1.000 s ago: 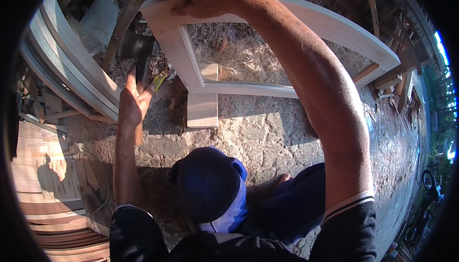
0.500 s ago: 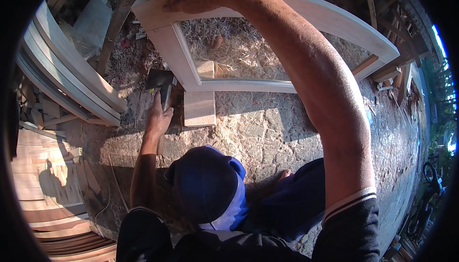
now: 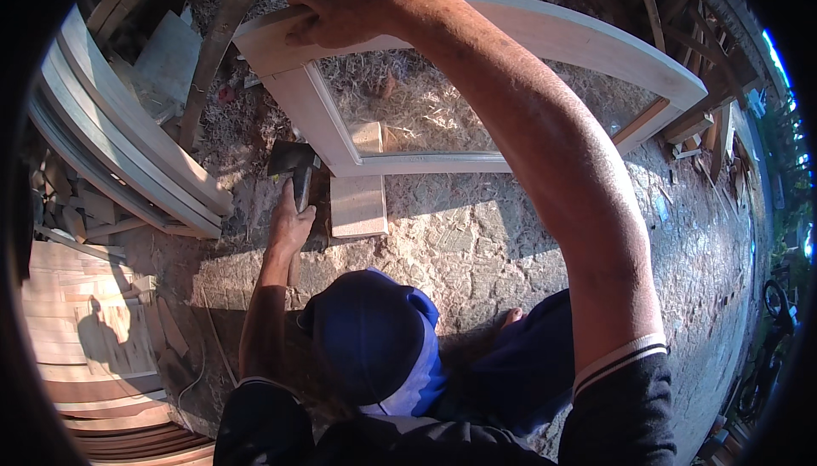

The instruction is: The person assembles a wooden frame by fitting curved and straight pieces together, using a hammer to secure joints. The person then stands, carries the frame, and places it against a wall.

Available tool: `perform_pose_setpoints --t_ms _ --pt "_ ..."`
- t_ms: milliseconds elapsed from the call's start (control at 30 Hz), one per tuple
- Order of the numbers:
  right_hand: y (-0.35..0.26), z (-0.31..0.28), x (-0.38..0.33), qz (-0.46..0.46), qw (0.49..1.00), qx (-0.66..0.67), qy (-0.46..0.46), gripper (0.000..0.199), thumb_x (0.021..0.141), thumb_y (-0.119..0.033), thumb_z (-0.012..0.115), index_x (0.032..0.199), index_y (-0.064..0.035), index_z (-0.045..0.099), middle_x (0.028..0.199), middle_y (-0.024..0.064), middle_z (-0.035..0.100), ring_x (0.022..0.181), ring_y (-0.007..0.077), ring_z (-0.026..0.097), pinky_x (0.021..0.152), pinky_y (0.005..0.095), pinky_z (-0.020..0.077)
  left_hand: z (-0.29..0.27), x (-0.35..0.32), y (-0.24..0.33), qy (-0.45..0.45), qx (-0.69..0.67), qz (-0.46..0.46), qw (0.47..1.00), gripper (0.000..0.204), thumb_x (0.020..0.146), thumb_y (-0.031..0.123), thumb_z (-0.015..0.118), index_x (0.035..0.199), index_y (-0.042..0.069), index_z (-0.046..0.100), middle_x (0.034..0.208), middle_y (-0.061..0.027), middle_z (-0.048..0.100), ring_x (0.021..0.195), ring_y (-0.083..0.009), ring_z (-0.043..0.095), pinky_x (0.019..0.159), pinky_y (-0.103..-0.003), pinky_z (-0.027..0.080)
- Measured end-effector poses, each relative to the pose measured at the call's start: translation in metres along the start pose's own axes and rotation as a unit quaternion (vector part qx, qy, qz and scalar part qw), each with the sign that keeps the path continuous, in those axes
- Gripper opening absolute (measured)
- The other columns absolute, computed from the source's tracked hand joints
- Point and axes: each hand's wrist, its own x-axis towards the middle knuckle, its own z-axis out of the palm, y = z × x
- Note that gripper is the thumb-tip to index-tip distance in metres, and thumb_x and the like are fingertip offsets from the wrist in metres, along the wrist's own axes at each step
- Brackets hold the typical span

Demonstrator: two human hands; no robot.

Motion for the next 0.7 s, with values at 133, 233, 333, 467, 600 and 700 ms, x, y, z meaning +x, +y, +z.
perform_pose_setpoints --t_ms 133,233,333,467,600,700 --pt "-0.001 0.009 0.001 0.008 0.999 -0.039 0.028 0.042 0.093 -0.047 0.067 0.116 -0.0123 0.072 0.102 0.0143 0.076 0.102 0.0311 0.072 0.090 0.0462 0.0555 -0.015 0.000 0.007 0.034 -0.019 0.027 0.999 0.081 0.089 0.020 0.070 0.156 0.003 0.026 0.110 -0.0345 0.067 0.103 -0.0511 0.066 0.085 -0.053 0.054" --pt "0.001 0.017 0.002 0.010 0.997 -0.064 0.043 0.041 0.096 -0.049 0.065 0.118 -0.0146 0.070 0.102 0.0120 0.075 0.099 0.0300 0.073 0.088 0.0459 0.0570 -0.035 0.004 0.020 0.068 -0.077 0.003 0.995 0.079 0.091 0.018 0.069 0.155 0.001 0.026 0.108 -0.0343 0.068 0.101 -0.0500 0.067 0.082 -0.051 0.054" --pt "0.003 0.020 0.002 0.006 0.997 -0.060 0.040 0.039 0.097 -0.048 0.064 0.116 -0.0139 0.069 0.099 0.0130 0.075 0.096 0.0302 0.073 0.086 0.0467 0.0572 -0.053 0.003 0.038 0.132 -0.094 0.055 0.985 0.076 0.091 0.014 0.068 0.154 -0.002 0.028 0.108 -0.0348 0.068 0.101 -0.0490 0.068 0.082 -0.050 0.054" --pt "0.005 0.020 0.002 0.024 0.997 -0.063 0.030 0.040 0.096 -0.050 0.064 0.115 -0.0143 0.070 0.098 0.0122 0.075 0.096 0.0298 0.074 0.086 0.0466 0.0571 -0.059 -0.003 0.059 0.110 -0.050 0.064 0.991 0.076 0.092 0.014 0.067 0.154 -0.003 0.027 0.112 -0.0341 0.067 0.104 -0.0498 0.067 0.086 -0.049 0.054" --pt "0.007 0.018 0.003 0.019 0.998 -0.054 0.017 0.041 0.093 -0.049 0.066 0.115 -0.0149 0.071 0.100 0.0114 0.076 0.099 0.0314 0.073 0.089 0.0473 0.0566 -0.052 -0.001 0.058 0.127 -0.081 0.126 0.981 0.074 0.092 0.011 0.067 0.154 -0.003 0.030 0.132 -0.0365 0.058 0.121 -0.0492 0.060 0.098 -0.047 0.050" --pt "0.010 0.014 0.005 0.038 0.999 -0.033 -0.011 0.042 0.086 -0.048 0.067 0.113 -0.0163 0.074 0.104 0.0106 0.076 0.105 0.0330 0.071 0.090 0.0471 0.0565 -0.050 0.009 0.037 0.084 -0.149 0.104 0.980 0.072 0.090 -0.004 0.062 0.154 -0.007 0.028 0.144 -0.0331 0.050 0.131 -0.0416 0.055 0.108 -0.044 0.043"
